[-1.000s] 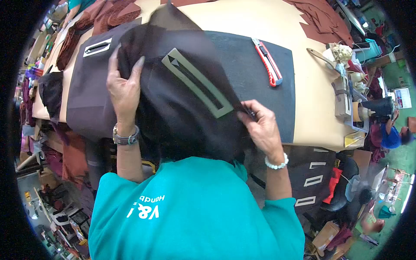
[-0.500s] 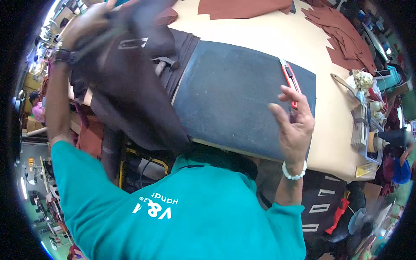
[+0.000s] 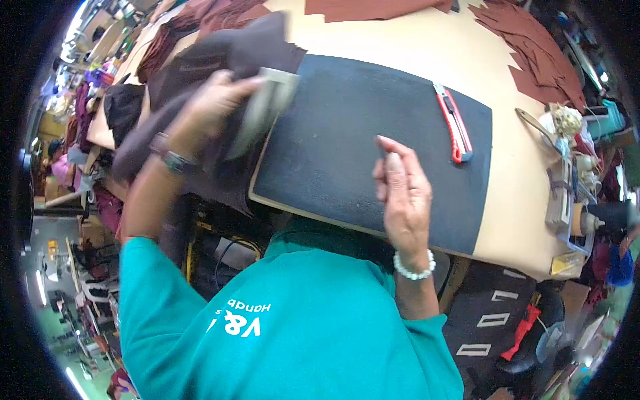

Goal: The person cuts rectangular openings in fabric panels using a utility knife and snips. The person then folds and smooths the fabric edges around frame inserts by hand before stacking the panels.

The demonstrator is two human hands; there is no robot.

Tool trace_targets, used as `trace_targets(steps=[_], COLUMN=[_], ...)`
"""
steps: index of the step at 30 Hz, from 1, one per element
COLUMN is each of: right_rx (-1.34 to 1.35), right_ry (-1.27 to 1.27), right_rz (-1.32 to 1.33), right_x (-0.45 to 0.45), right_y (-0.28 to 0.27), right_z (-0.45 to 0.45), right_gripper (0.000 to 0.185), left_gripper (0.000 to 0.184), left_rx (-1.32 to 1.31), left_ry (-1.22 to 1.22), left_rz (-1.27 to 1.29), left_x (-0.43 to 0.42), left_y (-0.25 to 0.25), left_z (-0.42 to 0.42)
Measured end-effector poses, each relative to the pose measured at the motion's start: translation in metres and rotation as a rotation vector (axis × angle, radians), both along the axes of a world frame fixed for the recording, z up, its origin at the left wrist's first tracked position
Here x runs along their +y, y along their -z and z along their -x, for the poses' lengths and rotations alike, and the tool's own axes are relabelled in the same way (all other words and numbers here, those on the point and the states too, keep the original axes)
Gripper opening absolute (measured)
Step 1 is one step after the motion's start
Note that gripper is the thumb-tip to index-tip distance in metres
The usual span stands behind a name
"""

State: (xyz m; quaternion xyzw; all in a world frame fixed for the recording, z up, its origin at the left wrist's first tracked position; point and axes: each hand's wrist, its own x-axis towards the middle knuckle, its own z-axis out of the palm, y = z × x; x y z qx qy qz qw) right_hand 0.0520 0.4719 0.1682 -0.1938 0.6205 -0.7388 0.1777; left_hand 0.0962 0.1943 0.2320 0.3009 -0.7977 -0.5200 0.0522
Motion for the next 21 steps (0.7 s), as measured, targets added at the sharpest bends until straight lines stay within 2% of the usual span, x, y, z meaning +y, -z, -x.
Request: trace_targets(steps=[1,3,5,6,13,21], right_rx=[0.005,-0.092,-0.132,-0.157,-0.296,-0.28], right_ry=[-0.012,0.0,0.018,0.037,0.099,0.058], right_rz=[0.042,0.136,0.141,0.138,0.169,0.134], right_x=[-0.006,-0.016,-0.02,-0.019,-0.023,-0.021], right_y=[-0.006,-0.016,-0.014,-0.006,0.012,0.006], right_z=[-0.005,-0.016,-0.018,-0.014,-0.005,0.002], right_gripper=[0.029,0.03,0.029,0.029,0.025,0.024], left_gripper=[0.039,0.028,0.022,0.014,0.014,0.013], left_rx=[0.204,0.413,0.583,0.609,0.711,0.673], left_ry=[0.019,-0.036,0.067,0.019,-0.027,0.12], left_rz=[-0.261,-0.685,-1.002,-1.021,-0.977,-0.9], left_x=[0.032,0.08,0.113,0.122,0.129,0.121], left_y=[0.026,0.069,0.064,0.068,0.083,0.077], left_z=[0.011,0.033,0.033,0.033,0.025,0.016])
